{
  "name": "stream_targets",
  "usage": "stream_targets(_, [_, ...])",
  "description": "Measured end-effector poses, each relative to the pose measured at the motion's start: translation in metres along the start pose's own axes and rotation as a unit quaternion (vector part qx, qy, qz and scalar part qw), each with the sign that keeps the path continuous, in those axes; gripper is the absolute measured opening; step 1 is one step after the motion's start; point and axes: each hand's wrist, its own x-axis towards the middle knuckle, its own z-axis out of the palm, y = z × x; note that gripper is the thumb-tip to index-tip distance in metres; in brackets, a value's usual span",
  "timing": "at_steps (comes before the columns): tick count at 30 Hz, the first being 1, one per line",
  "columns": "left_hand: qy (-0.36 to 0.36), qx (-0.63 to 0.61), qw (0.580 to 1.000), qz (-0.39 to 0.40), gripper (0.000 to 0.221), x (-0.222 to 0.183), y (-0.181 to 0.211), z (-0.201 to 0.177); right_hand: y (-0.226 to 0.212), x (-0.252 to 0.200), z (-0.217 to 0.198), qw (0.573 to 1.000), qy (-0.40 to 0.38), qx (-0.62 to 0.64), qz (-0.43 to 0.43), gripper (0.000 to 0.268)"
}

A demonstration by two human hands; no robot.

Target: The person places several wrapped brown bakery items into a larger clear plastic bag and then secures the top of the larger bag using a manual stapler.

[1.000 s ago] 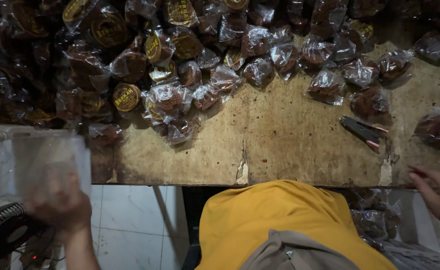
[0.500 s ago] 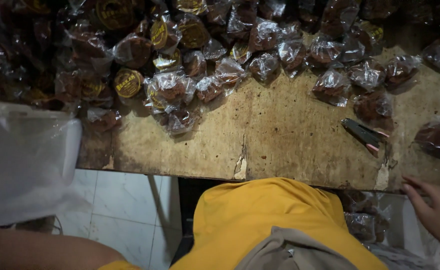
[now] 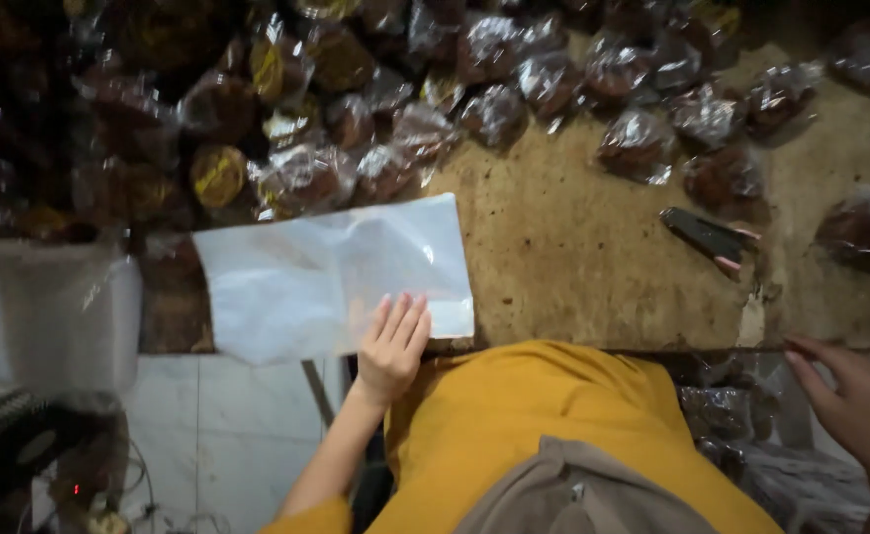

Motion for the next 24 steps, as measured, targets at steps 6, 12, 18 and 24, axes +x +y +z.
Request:
stream_targets(6, [-0.049,0.027,0.998,0.0,0.018,-0.015,0.007,-0.006,-0.021,0.006,-0.004,1.0,0.02,-0.011,-0.008,0.032])
stream_targets(12, [-0.022,0.011,1.0,-0.012,0.018,-0.048,0.024,-0.03,-0.126,0.051,-0.02,0.984,0.029,0.095,-0.151,0.031])
stream_targets(18, [-0.019,-0.019,1.0,-0.015,0.029,-0.029,0.05,-0.03,-0.36,0.167,-0.002,0.779,0.08,0.223,-0.581,0.022])
stream_targets(24, [-0.041,-0.025,0.999,0.015,0.045,-0.03,0.047,-0.018,-0.572,0.206,0.044,0.748,0.125,0.016,-0.652,0.082])
